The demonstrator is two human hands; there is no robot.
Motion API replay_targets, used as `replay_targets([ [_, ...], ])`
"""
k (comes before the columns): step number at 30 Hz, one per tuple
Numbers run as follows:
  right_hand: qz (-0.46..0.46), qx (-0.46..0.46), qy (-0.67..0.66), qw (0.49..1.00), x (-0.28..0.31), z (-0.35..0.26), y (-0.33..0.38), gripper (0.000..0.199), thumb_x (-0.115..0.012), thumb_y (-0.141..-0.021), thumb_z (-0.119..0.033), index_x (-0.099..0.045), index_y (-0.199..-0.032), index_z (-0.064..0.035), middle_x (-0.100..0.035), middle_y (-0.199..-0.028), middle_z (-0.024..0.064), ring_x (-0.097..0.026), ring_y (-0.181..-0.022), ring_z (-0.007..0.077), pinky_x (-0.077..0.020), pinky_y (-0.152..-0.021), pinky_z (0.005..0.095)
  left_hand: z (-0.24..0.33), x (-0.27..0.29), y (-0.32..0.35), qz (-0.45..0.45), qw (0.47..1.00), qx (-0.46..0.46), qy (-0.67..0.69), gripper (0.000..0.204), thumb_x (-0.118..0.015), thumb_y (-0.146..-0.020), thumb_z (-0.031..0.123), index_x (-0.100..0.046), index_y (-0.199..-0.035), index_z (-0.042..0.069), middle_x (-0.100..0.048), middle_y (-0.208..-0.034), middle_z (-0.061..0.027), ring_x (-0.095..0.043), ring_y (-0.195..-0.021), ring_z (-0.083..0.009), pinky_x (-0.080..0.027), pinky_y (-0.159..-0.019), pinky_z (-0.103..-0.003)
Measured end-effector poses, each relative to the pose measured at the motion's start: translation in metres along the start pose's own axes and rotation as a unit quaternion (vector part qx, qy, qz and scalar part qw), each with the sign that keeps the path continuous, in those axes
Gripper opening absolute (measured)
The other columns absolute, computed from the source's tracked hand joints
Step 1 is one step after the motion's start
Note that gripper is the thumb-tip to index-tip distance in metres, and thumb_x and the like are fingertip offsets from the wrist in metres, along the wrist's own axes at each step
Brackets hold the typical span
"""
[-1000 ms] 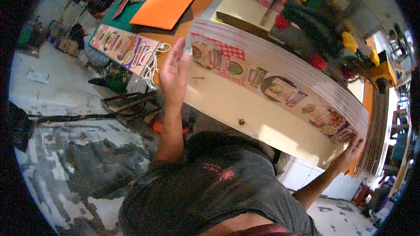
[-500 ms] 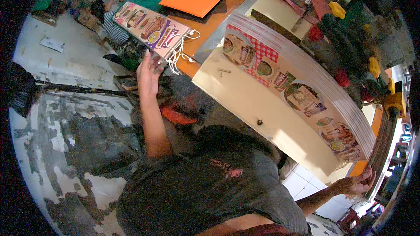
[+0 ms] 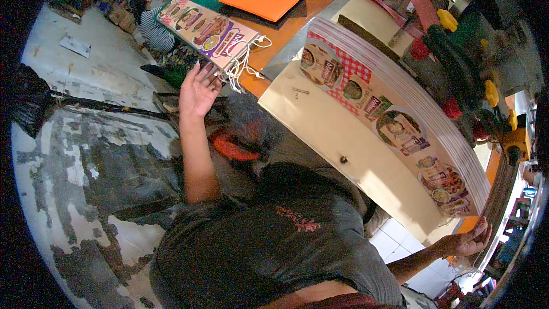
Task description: The person aligns and stacks cardboard labels under a clamping machine, lifting and repositioning bunches of the labels by hand to ensure they are even before pressing them down.
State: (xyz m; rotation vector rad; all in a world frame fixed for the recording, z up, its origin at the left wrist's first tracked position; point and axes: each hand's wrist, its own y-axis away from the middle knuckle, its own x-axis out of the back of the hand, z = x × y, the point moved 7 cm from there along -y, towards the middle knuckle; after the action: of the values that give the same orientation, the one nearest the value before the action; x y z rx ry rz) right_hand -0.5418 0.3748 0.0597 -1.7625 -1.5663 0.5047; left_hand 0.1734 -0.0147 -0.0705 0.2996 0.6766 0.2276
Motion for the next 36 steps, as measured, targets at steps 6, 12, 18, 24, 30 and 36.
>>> replay_targets([
  [6, -0.01, -0.008, -0.02, 1.0, 0.004, 0.012, -0.001, 0.039, -0.067, -0.106, -0.029, -0.067, -0.12, 0.0078, -0.074, -0.115, 0.0191, -0.073, -0.103, 0.0261, -0.059, -0.095, 0.0367, -0.005, 0.001, -0.018, 0.051, 0.998, -0.03, -0.035, 0.047, -0.074, -0.098, 0.038, -0.064, -0.126, 0.002, -0.065, -0.119, -0.0108, -0.062, -0.102, -0.022, -0.052, -0.082, -0.035],
  [12, 0.003, -0.009, -0.05, 0.999, 0.005, 0.008, 0.003, 0.04, -0.066, -0.106, -0.03, -0.067, -0.12, 0.0082, -0.074, -0.113, 0.0203, -0.072, -0.103, 0.0269, -0.059, -0.094, 0.0371, -0.005, -0.005, -0.027, 0.04, 0.987, -0.084, -0.128, 0.031, -0.074, -0.099, 0.03, -0.07, -0.116, 0.004, -0.073, -0.103, -0.004, -0.067, -0.083, -0.0152, -0.05, -0.066, -0.028],
  [18, -0.006, 0.003, -0.054, 0.998, 0.0, 0.0, 0.005, 0.043, -0.066, -0.106, -0.032, -0.068, -0.119, 0.0087, -0.074, -0.112, 0.0181, -0.071, -0.1, 0.0267, -0.059, -0.091, 0.0364, 0.002, 0.005, -0.032, 0.056, 0.968, -0.162, -0.184, 0.023, -0.069, -0.101, 0.023, -0.072, -0.11, 0.002, -0.075, -0.099, -0.0074, -0.072, -0.082, -0.018, -0.057, -0.07, -0.031],
  [24, -0.036, 0.09, -0.026, 0.995, -0.01, -0.03, 0.023, 0.039, -0.068, -0.103, -0.028, -0.067, -0.118, 0.0078, -0.071, -0.112, 0.0165, -0.068, -0.102, 0.0266, -0.0576, -0.09, 0.0399, 0.006, -0.019, -0.002, 0.02, 0.978, -0.163, -0.126, 0.023, -0.067, -0.099, 0.019, -0.069, -0.113, 0.001, -0.076, -0.104, -0.0102, -0.074, -0.088, -0.021, -0.061, -0.076, -0.034],
  [30, -0.028, 0.043, -0.252, 0.966, -0.033, -0.068, 0.058, 0.047, -0.067, -0.101, -0.037, -0.058, -0.12, 0.0048, -0.063, -0.112, 0.0169, -0.063, -0.105, 0.0273, -0.0535, -0.097, 0.04, 0.007, -0.029, 0.021, -0.002, 0.993, -0.102, -0.063, 0.028, -0.068, -0.096, 0.02, -0.066, -0.115, 0.0, -0.074, -0.1, -0.0098, -0.074, -0.085, -0.0217, -0.064, -0.077, -0.035],
  [36, -0.201, -0.047, -0.503, 0.839, -0.068, -0.14, 0.133, 0.044, -0.065, -0.097, -0.039, -0.056, -0.122, -0.0046, -0.058, -0.096, 0.0154, -0.053, -0.098, 0.0257, -0.0414, -0.093, 0.0428, 0.007, -0.075, 0.063, -0.015, 0.997, -0.081, -0.003, 0.035, -0.071, -0.092, 0.02, -0.066, -0.118, -0.003, -0.076, -0.106, -0.0132, -0.076, -0.086, -0.0237, -0.066, -0.073, -0.035],
])
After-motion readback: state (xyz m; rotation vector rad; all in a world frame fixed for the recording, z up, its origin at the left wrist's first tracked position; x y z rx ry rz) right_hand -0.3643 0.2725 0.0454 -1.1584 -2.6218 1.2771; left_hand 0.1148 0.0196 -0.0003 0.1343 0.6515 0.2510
